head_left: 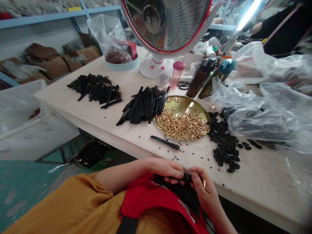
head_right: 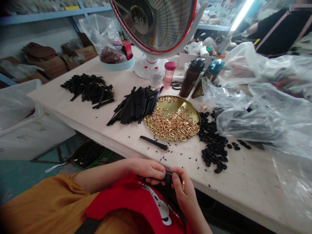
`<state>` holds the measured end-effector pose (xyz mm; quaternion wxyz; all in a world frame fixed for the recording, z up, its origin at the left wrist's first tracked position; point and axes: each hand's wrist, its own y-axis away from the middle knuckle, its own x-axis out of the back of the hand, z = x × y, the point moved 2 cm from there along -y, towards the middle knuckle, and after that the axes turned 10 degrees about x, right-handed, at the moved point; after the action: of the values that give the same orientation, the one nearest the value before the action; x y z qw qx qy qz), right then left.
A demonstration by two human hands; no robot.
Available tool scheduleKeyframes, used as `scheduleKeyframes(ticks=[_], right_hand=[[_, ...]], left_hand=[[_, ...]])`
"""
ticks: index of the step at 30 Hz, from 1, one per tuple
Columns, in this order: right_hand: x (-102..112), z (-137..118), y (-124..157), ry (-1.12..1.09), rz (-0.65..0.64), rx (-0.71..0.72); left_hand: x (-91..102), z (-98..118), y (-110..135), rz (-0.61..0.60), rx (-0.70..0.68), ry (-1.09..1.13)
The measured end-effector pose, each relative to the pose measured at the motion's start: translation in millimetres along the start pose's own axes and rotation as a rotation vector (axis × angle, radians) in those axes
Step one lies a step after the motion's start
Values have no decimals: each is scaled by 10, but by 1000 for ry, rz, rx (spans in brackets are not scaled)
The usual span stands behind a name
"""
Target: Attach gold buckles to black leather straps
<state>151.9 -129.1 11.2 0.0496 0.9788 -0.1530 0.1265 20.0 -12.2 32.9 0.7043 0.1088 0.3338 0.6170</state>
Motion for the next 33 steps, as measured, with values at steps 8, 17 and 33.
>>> scheduleKeyframes(ticks=[8, 17, 33], right_hand=[[24, -20, 24, -45, -80, -14], [86, 2, -28, -126, -1, -118], [117, -32, -25, 253, -209, 131]], left_hand=[[-81, -179, -178, 65, 2, 170], [-64, 26, -63, 298, -36, -151], [-77, 60, -64, 475, -75, -612]])
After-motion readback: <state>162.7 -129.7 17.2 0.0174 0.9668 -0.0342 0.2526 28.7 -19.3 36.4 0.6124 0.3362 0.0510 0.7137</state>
